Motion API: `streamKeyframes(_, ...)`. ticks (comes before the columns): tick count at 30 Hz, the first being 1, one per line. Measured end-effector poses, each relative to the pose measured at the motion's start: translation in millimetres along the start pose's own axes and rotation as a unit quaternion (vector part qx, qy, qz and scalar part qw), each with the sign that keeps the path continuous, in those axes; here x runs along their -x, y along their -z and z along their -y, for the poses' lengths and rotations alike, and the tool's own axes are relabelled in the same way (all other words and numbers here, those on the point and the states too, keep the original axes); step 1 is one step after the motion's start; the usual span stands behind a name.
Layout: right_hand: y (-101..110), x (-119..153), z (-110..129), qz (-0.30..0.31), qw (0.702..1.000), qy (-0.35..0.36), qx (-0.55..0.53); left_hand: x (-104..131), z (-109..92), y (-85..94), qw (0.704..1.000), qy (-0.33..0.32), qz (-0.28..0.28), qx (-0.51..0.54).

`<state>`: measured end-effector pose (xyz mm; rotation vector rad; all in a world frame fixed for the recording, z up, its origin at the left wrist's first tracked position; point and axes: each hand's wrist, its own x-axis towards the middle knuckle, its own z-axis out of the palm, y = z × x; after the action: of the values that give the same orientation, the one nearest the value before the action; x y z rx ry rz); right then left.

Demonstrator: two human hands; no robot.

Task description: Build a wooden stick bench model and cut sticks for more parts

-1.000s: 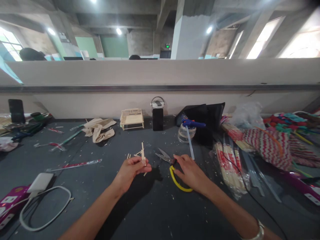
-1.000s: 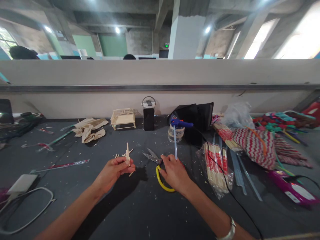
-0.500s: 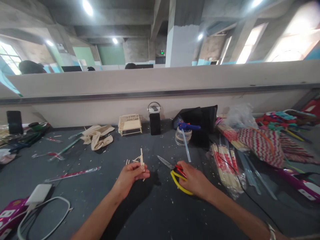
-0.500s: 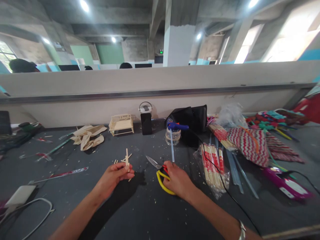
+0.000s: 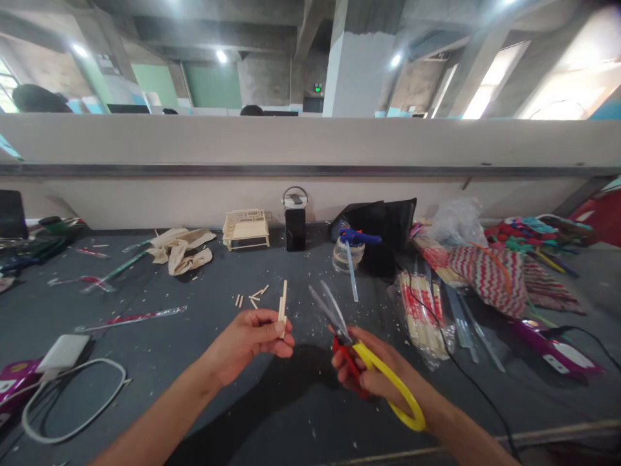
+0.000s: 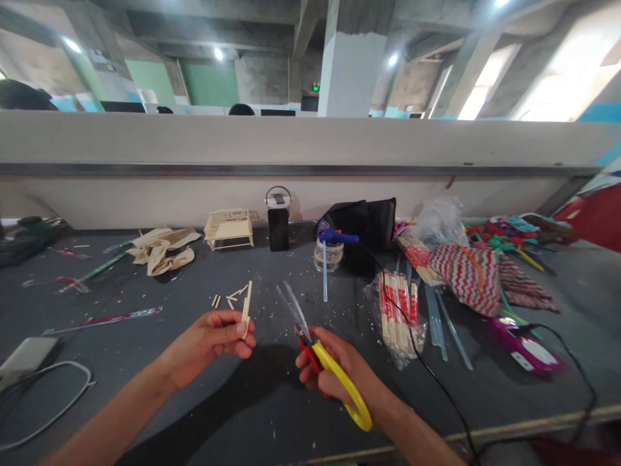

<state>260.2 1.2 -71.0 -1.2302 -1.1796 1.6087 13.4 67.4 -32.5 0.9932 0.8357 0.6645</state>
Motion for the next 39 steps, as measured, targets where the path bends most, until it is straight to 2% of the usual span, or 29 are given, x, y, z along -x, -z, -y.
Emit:
streamKeyframes(3, 1.6, 1.4, 10.1, 0.038, 0.989, 0.041, 0.14, 7.9, -0.9, -8.3, 0.999, 0.015, 0.03, -0.01)
streamKeyframes(6, -1.0, 5.2, 23.9, 0.09, 0.967, 0.07, 0.226, 12.2, 0.3, -13.5, 0.998, 0.025, 0.053, -0.021)
streamKeyframes(10, -8.7, 6.1, 33.8, 0.134, 0.953, 0.085, 0.258, 13.0, 3.6, -16.2, 0.996, 0.032, 0.077, -0.027)
streamKeyframes(15, -14.5, 2.0, 36.6, 0.154, 0.941, 0.098, 0.285, 11.7, 5.7, -18.0, 0.995, 0.045, 0.085, -0.029)
streamKeyframes(23, -17.6, 1.8, 41.6, 0.146, 0.934, 0.092, 0.314, 10.0, 3.1, -19.0, 0.994, 0.052, 0.087, -0.04)
streamKeyframes(27, -21.6, 2.5, 43.6, 0.136, 0.933, 0.115, 0.312, 9.2, 1.1, -19.3, 0.993, 0.048, 0.092, -0.055)
streamKeyframes(33, -26.3, 1.8, 47.8, 0.13, 0.916, 0.146, 0.351, 7.5, -0.7, -21.8, 0.99, 0.046, 0.105, -0.083)
streamKeyframes(39, -26.3, -2.3, 32.8, 0.117, 0.918, 0.141, 0.351, 5.4, -0.6, -23.4, 0.988, 0.063, 0.085, -0.109)
